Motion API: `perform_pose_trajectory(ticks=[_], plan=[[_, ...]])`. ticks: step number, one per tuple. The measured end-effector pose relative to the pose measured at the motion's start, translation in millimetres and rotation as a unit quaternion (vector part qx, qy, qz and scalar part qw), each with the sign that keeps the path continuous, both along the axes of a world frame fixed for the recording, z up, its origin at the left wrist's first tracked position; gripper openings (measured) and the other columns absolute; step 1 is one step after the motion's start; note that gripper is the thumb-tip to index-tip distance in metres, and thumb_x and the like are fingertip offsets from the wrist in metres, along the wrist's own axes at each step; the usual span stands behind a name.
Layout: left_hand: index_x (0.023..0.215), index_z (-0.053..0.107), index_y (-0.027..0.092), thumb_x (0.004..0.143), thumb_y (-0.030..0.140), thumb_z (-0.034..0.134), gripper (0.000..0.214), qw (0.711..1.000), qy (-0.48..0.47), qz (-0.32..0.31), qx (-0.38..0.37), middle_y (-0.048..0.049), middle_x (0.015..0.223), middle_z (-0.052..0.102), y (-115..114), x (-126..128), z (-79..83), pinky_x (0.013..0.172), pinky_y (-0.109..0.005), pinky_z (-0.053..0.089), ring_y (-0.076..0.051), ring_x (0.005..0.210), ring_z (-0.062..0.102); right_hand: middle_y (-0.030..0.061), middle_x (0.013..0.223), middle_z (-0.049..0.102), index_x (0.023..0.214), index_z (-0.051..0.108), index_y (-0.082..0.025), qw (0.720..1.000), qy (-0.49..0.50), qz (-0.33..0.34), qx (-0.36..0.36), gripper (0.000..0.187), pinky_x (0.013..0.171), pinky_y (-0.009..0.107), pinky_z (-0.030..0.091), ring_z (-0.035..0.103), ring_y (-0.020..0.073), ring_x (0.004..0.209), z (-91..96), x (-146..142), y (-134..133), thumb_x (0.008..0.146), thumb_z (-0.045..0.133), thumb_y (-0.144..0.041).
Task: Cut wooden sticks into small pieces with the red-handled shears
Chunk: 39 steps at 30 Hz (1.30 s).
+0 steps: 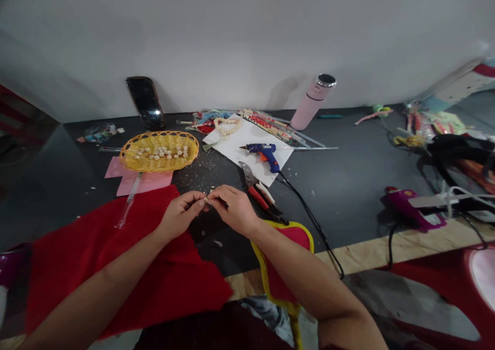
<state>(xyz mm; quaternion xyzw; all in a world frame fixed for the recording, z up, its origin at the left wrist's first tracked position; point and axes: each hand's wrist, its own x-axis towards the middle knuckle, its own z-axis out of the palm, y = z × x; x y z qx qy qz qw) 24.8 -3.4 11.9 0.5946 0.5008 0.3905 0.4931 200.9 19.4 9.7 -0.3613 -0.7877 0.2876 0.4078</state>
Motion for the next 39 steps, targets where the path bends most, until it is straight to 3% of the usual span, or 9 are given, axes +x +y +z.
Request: perform_pose_trajectory(ticks=[11, 20, 30, 39], plan=[[0.086, 0.063, 0.02, 0.084, 0.03, 0.053, 0.014, 0.999, 0.029, -0.006, 0.026, -0.0012, 0.075, 0.068, 0.4, -0.7, -5.7, 0.068, -0.024, 0.044, -0.014, 0.072, 0.061, 0.003, 0.083, 0.062, 0.084, 0.06, -0.021, 1.0, -0.017, 0.01, 0.016, 0.01, 0.075, 0.028, 0.049, 0.059, 0.0143, 0.08, 1.1, 1.2, 0.1, 0.089, 0.051, -0.021], [0.084, 0.061, 0.018, 0.086, 0.031, 0.051, 0.017, 0.998, 0.055, -0.004, 0.037, -0.0007, 0.074, 0.066, 1.0, 0.1, -6.1, 0.066, -0.023, 0.044, -0.013, 0.07, 0.059, 0.0037, 0.087, 0.063, 0.095, 0.06, -0.02, 0.999, -0.014, 0.027, -0.034, 0.013, 0.077, 0.028, 0.047, 0.059, 0.0142, 0.082, 5.0, 2.5, 0.2, 0.091, 0.047, -0.022], [0.085, 0.061, 0.019, 0.088, 0.03, 0.049, 0.018, 0.988, 0.126, -0.017, 0.084, 0.0, 0.077, 0.066, -0.7, 3.5, -8.3, 0.068, -0.022, 0.045, -0.012, 0.072, 0.06, 0.0036, 0.08, 0.063, 0.085, 0.058, -0.019, 0.997, -0.08, -0.004, -0.014, 0.01, 0.072, 0.027, 0.044, 0.058, 0.0155, 0.077, 1.4, 1.1, -1.0, 0.088, 0.05, -0.022], [0.088, 0.062, 0.018, 0.081, 0.03, 0.057, 0.015, 0.991, 0.108, 0.02, 0.072, -0.0014, 0.081, 0.067, -2.9, 4.0, -7.7, 0.065, -0.022, 0.047, -0.013, 0.072, 0.061, 0.0002, 0.076, 0.061, 0.083, 0.058, -0.019, 0.99, -0.025, -0.024, -0.137, 0.012, 0.065, 0.023, 0.041, 0.055, 0.0122, 0.07, 7.3, 0.3, 0.8, 0.088, 0.049, -0.025]])
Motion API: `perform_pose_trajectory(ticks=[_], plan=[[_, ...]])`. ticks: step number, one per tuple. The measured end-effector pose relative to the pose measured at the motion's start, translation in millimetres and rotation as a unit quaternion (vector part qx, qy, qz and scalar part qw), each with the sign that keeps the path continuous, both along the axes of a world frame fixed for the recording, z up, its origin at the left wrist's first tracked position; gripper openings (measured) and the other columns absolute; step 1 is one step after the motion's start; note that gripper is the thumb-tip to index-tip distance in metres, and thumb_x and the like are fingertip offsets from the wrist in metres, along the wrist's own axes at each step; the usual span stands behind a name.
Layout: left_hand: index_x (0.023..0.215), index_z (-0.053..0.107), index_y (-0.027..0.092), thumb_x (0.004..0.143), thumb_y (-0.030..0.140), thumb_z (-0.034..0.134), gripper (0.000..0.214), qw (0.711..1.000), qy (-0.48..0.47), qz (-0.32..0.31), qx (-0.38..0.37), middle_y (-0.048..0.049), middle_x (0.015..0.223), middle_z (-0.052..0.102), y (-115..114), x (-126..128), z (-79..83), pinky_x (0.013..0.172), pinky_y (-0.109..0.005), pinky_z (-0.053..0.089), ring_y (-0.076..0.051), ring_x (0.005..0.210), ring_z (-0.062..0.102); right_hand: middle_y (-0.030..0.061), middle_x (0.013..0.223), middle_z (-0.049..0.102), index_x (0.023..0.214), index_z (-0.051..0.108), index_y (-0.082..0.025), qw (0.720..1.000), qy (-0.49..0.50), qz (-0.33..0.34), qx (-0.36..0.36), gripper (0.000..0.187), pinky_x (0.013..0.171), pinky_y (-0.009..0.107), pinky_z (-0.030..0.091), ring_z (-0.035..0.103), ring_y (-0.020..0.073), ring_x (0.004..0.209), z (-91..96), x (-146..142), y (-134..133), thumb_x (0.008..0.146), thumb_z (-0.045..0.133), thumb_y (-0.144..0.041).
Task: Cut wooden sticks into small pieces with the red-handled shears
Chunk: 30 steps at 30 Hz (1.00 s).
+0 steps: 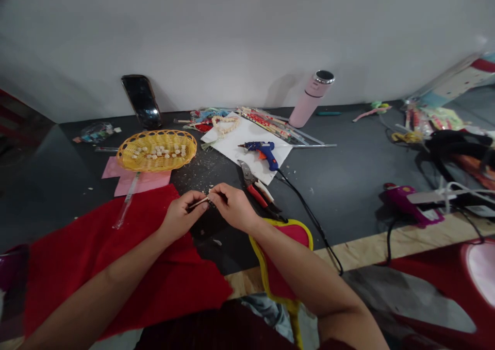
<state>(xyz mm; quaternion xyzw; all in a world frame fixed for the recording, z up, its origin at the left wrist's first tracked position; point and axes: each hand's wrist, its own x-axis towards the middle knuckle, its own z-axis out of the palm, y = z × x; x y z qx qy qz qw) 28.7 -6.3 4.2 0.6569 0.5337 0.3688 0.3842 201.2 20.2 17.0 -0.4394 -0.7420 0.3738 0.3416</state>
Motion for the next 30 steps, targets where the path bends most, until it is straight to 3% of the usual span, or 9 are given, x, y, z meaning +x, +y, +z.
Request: perform_pose_trajectory(ticks=[8, 11, 17, 22, 27, 30], plan=[[0.081, 0.062, 0.016, 0.082, 0.033, 0.057, 0.017, 0.995, -0.073, -0.02, -0.067, -0.0006, 0.072, 0.065, 1.6, -0.1, 5.5, 0.062, -0.021, 0.045, -0.012, 0.068, 0.059, 0.0002, 0.076, 0.06, 0.083, 0.058, -0.019, 0.999, 0.023, 0.014, -0.02, 0.014, 0.066, 0.023, 0.041, 0.054, 0.0121, 0.07, 0.6, -2.4, -3.8, 0.088, 0.05, -0.029], [0.081, 0.062, 0.016, 0.08, 0.034, 0.059, 0.018, 0.986, -0.122, -0.016, -0.113, 0.0, 0.069, 0.064, 2.8, -0.9, 4.4, 0.055, -0.019, 0.041, -0.009, 0.06, 0.055, 0.0003, 0.077, 0.061, 0.084, 0.059, -0.019, 0.998, 0.042, 0.026, -0.032, 0.017, 0.065, 0.023, 0.041, 0.054, 0.0117, 0.07, -0.6, 0.0, -2.5, 0.09, 0.048, -0.03], [0.078, 0.06, 0.014, 0.076, 0.037, 0.065, 0.023, 0.928, -0.298, -0.016, -0.225, 0.0012, 0.061, 0.06, 5.1, -3.3, 2.9, 0.044, -0.016, 0.028, -0.003, 0.044, 0.038, 0.002, 0.085, 0.062, 0.098, 0.062, -0.02, 0.991, 0.108, 0.03, -0.079, 0.019, 0.064, 0.024, 0.045, 0.055, 0.0117, 0.07, -1.4, 3.9, 0.2, 0.088, 0.053, -0.034], [0.073, 0.058, 0.013, 0.073, 0.034, 0.07, 0.024, 0.893, -0.351, -0.042, -0.279, 0.0004, 0.059, 0.06, 5.1, -3.7, 7.9, 0.043, -0.016, 0.025, -0.002, 0.043, 0.037, 0.0008, 0.079, 0.062, 0.095, 0.062, -0.019, 0.969, 0.176, 0.076, -0.153, 0.022, 0.058, 0.023, 0.046, 0.054, 0.0098, 0.062, -0.8, 1.1, -1.6, 0.085, 0.057, -0.038], [0.072, 0.056, 0.012, 0.072, 0.034, 0.071, 0.026, 0.877, -0.37, -0.053, -0.301, 0.0009, 0.059, 0.059, 5.1, -4.1, 9.6, 0.043, -0.015, 0.024, -0.001, 0.043, 0.036, 0.0039, 0.091, 0.063, 0.099, 0.063, -0.019, 0.98, 0.159, 0.096, -0.067, 0.019, 0.075, 0.027, 0.047, 0.058, 0.014, 0.083, 0.4, -0.1, -3.6, 0.085, 0.058, -0.03], [0.072, 0.056, 0.013, 0.072, 0.035, 0.07, 0.026, 0.878, -0.366, -0.058, -0.301, 0.001, 0.059, 0.059, 5.3, -4.6, 8.5, 0.043, -0.016, 0.023, -0.002, 0.044, 0.037, 0.0038, 0.091, 0.063, 0.098, 0.064, -0.02, 0.986, 0.139, 0.081, -0.035, 0.017, 0.075, 0.027, 0.046, 0.058, 0.014, 0.082, 0.5, 0.8, -4.2, 0.085, 0.058, -0.029]])
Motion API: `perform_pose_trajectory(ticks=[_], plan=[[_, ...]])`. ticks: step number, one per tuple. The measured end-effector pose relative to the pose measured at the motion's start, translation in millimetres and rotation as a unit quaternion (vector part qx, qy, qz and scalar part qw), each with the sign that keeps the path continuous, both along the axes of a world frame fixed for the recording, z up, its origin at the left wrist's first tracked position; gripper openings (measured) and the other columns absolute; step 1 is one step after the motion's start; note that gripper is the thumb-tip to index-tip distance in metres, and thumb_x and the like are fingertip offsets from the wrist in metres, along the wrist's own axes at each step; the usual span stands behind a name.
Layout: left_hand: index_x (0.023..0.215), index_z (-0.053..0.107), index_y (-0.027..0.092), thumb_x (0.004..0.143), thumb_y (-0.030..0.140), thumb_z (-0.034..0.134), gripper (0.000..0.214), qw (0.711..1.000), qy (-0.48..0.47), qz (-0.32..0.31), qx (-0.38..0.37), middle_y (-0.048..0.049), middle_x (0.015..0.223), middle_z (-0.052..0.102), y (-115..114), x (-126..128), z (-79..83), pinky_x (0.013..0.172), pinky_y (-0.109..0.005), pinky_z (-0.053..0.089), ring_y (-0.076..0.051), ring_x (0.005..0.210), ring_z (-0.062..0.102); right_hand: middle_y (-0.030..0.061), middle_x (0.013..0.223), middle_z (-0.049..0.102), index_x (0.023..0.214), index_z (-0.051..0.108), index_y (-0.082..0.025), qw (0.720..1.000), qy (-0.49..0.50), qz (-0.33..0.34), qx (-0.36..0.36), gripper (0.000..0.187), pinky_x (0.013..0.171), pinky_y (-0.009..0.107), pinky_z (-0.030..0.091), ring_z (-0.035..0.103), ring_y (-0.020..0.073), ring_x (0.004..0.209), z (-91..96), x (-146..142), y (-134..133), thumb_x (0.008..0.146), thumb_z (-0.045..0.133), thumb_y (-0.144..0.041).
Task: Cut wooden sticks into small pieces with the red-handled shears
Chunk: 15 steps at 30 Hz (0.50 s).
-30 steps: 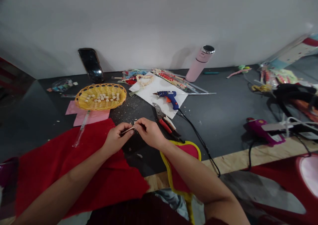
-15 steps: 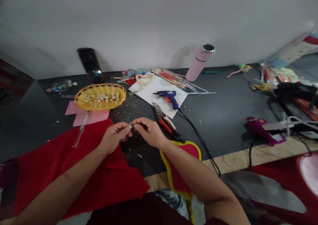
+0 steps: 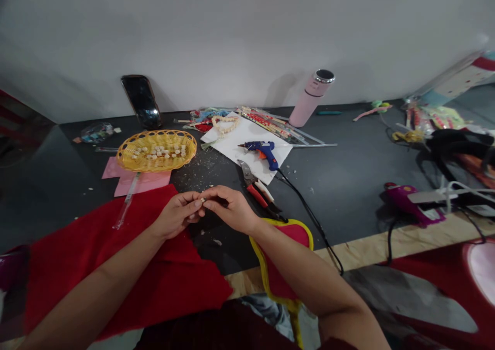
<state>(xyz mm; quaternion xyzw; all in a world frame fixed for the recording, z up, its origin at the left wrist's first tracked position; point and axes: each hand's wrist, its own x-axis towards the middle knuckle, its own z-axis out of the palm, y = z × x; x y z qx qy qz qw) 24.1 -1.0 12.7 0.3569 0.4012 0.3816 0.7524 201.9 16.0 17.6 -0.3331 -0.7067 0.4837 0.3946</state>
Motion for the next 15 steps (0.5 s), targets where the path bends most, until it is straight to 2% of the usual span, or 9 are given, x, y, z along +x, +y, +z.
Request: perform_pose_trajectory(ticks=[6, 9, 15], plan=[[0.075, 0.058, 0.014, 0.074, 0.039, 0.067, 0.027, 0.996, 0.072, 0.017, 0.056, 0.0011, 0.061, 0.059, -1.0, 1.8, -5.6, 0.044, -0.017, 0.027, -0.003, 0.044, 0.037, 0.0012, 0.074, 0.06, 0.091, 0.062, -0.018, 0.995, -0.015, -0.025, -0.099, 0.026, 0.052, 0.022, 0.042, 0.052, 0.0096, 0.057, -2.4, 1.7, 0.8, 0.088, 0.051, -0.041], [0.079, 0.06, 0.014, 0.076, 0.041, 0.064, 0.028, 0.985, 0.141, 0.031, 0.099, 0.0007, 0.063, 0.06, -2.0, 3.0, -7.0, 0.044, -0.018, 0.03, -0.005, 0.046, 0.04, 0.0003, 0.07, 0.057, 0.086, 0.061, -0.016, 0.995, -0.04, -0.026, -0.087, 0.029, 0.051, 0.021, 0.039, 0.049, 0.0093, 0.057, -1.5, 1.9, 1.4, 0.087, 0.051, -0.043], [0.077, 0.063, 0.016, 0.08, 0.038, 0.059, 0.022, 0.951, 0.25, 0.022, 0.179, 0.0001, 0.068, 0.064, -3.0, 4.4, -2.8, 0.052, -0.019, 0.04, -0.008, 0.056, 0.052, -0.0009, 0.068, 0.056, 0.078, 0.061, -0.016, 0.994, -0.096, -0.051, -0.029, 0.02, 0.053, 0.021, 0.035, 0.045, 0.009, 0.059, 1.9, 1.5, 0.9, 0.084, 0.055, -0.034]])
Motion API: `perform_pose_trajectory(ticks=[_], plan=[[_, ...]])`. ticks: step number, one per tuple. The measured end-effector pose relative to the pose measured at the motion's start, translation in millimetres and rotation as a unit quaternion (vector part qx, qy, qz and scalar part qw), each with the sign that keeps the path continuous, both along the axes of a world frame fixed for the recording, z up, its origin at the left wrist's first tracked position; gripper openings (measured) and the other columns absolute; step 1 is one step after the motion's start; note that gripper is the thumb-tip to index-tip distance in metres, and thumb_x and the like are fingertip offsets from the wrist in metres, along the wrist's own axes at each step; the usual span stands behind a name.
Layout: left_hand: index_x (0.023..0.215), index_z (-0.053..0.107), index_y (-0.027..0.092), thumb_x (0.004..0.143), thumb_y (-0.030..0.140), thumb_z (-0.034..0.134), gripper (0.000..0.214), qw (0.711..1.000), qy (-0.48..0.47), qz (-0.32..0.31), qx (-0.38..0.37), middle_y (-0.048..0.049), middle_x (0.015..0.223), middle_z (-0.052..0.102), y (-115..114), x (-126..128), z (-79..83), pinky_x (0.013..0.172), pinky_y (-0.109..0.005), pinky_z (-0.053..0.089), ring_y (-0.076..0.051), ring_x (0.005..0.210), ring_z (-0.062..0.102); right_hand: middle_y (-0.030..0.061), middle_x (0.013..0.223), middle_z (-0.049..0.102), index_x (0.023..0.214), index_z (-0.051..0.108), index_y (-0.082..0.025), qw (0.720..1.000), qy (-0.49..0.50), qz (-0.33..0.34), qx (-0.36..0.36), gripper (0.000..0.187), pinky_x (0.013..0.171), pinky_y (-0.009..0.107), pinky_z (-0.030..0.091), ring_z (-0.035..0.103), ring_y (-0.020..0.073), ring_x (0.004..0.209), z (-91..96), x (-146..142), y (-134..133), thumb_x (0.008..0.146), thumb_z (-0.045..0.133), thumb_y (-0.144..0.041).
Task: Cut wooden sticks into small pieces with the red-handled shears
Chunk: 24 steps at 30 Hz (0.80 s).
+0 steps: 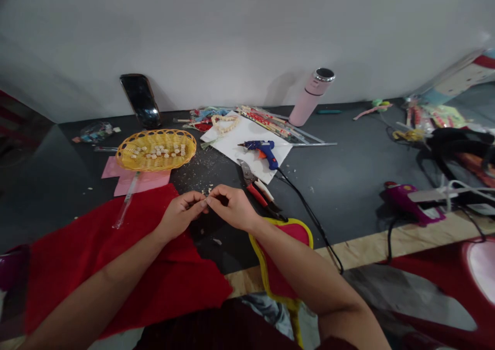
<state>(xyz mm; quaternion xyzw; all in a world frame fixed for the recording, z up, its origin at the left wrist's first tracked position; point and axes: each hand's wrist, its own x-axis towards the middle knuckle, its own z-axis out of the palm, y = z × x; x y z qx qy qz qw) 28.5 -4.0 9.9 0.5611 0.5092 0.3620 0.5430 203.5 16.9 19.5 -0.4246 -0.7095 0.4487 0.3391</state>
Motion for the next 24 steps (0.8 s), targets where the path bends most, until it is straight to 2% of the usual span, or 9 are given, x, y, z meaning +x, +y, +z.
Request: perform_pose_trajectory(ticks=[2, 5, 8, 11, 16, 24], plan=[[0.078, 0.063, 0.016, 0.08, 0.036, 0.058, 0.021, 1.0, 0.011, -0.004, 0.017, -0.0001, 0.069, 0.064, -0.4, 0.9, 0.0, 0.058, -0.02, 0.043, -0.01, 0.062, 0.056, -0.0016, 0.066, 0.055, 0.075, 0.061, -0.016, 1.0, 0.001, -0.004, -0.009, 0.02, 0.052, 0.021, 0.033, 0.044, 0.0087, 0.058, -0.8, 0.0, 0.6, 0.084, 0.055, -0.033], [0.081, 0.062, 0.016, 0.08, 0.035, 0.059, 0.019, 0.999, 0.0, 0.006, 0.038, -0.0005, 0.072, 0.064, -1.7, 2.3, -2.2, 0.062, -0.021, 0.044, -0.011, 0.067, 0.057, -0.0032, 0.06, 0.052, 0.074, 0.059, -0.016, 0.997, 0.029, -0.001, -0.069, 0.022, 0.048, 0.02, 0.031, 0.042, 0.0078, 0.053, -2.4, 0.3, 2.3, 0.083, 0.056, -0.036], [0.086, 0.059, 0.016, 0.078, 0.034, 0.062, 0.02, 0.999, -0.012, 0.026, 0.045, -0.0009, 0.074, 0.063, -3.7, 2.6, -3.3, 0.061, -0.022, 0.044, -0.011, 0.067, 0.057, -0.0042, 0.058, 0.05, 0.074, 0.057, -0.016, 0.987, 0.08, 0.009, -0.142, 0.026, 0.047, 0.02, 0.032, 0.043, 0.0073, 0.05, -2.2, 0.5, 3.8, 0.081, 0.058, -0.041], [0.085, 0.058, 0.016, 0.077, 0.032, 0.062, 0.018, 0.998, -0.006, 0.028, 0.057, -0.0006, 0.073, 0.061, -5.1, 1.7, -2.6, 0.058, -0.021, 0.043, -0.011, 0.064, 0.056, -0.0044, 0.059, 0.051, 0.072, 0.056, -0.016, 0.975, 0.121, 0.015, -0.186, 0.029, 0.047, 0.019, 0.034, 0.044, 0.0067, 0.049, -0.7, 0.2, 4.1, 0.078, 0.061, -0.044], [0.082, 0.058, 0.016, 0.077, 0.031, 0.061, 0.016, 0.996, 0.013, 0.029, 0.082, -0.0006, 0.072, 0.06, -4.7, 1.0, -3.1, 0.058, -0.021, 0.043, -0.011, 0.064, 0.055, -0.0044, 0.059, 0.051, 0.071, 0.056, -0.016, 0.974, 0.13, 0.023, -0.185, 0.029, 0.047, 0.019, 0.035, 0.044, 0.0064, 0.049, -0.3, -1.0, 3.1, 0.078, 0.061, -0.044], [0.076, 0.057, 0.016, 0.077, 0.034, 0.06, 0.018, 0.996, 0.049, 0.042, 0.063, 0.0009, 0.065, 0.059, -4.3, 1.1, -2.0, 0.052, -0.02, 0.04, -0.01, 0.057, 0.053, -0.0034, 0.059, 0.052, 0.072, 0.056, -0.016, 0.984, 0.094, 0.009, -0.154, 0.027, 0.047, 0.019, 0.034, 0.045, 0.007, 0.05, -2.0, -1.8, 1.9, 0.08, 0.059, -0.041]])
